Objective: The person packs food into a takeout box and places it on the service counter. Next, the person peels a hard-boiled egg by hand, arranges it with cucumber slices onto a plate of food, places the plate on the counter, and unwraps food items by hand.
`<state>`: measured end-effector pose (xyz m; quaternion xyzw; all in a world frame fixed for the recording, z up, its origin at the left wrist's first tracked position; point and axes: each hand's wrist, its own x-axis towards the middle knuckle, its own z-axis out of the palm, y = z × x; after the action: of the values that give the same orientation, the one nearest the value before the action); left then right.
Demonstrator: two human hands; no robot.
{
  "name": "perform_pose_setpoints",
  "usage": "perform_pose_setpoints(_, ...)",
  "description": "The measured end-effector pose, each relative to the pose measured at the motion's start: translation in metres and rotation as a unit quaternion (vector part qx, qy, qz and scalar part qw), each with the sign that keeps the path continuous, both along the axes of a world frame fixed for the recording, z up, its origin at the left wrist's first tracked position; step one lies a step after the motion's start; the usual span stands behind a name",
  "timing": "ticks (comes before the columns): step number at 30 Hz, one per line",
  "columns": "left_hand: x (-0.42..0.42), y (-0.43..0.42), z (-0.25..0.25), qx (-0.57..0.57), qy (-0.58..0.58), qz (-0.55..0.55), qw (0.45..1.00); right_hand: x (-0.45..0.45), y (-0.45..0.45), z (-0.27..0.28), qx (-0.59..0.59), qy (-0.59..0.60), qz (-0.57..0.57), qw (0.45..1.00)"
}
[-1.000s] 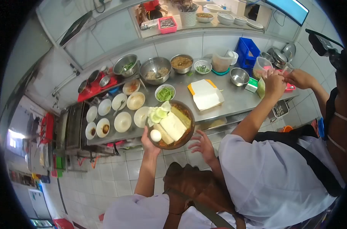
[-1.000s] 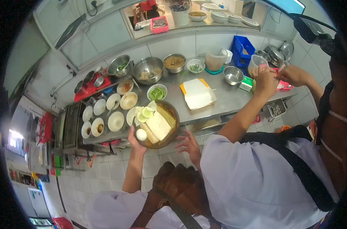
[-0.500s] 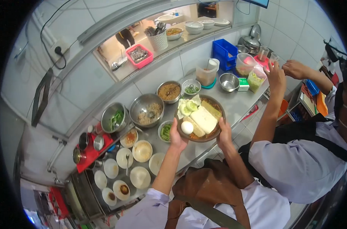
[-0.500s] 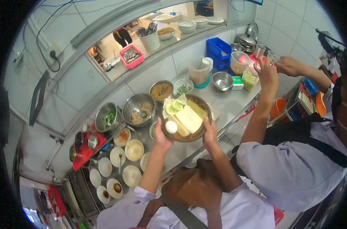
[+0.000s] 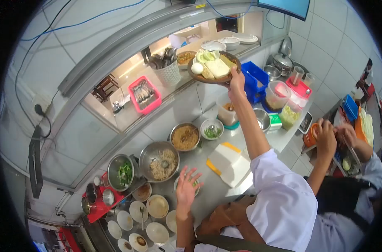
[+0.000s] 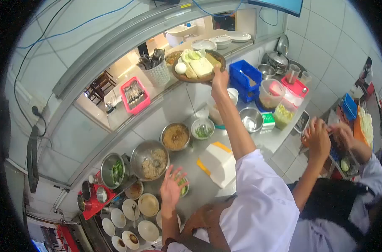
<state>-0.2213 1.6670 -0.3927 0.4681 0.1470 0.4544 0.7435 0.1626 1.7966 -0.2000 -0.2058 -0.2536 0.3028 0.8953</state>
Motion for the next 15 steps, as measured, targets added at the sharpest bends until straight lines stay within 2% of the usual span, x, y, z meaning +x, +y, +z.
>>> perform_pose_setpoints(4,0.008,0.008,-0.011,-0.058,-0.005,0.067,0.996,0.070,0.087,0.036,-0.022,-0.022,-0.043,0.999)
perform_pose_setpoints(7,0.017,0.018,-0.008,-0.074,-0.040,0.104,0.991,0.098,0.112,0.062,-0.052,-0.071,-0.053,0.995)
perform_pose_setpoints(9,0.022,0.024,-0.007,-0.058,-0.065,0.124,0.989,0.122,0.151,0.068,-0.036,-0.081,-0.032,0.996)
perform_pose_setpoints(11,0.029,0.033,-0.008,-0.067,-0.074,0.140,0.985,0.140,0.185,0.078,-0.094,-0.022,-0.010,0.995)
perform_pose_setpoints(15,0.043,0.043,-0.005,-0.068,-0.084,0.124,0.986,0.160,0.227,0.103,-0.095,-0.058,0.049,0.993)
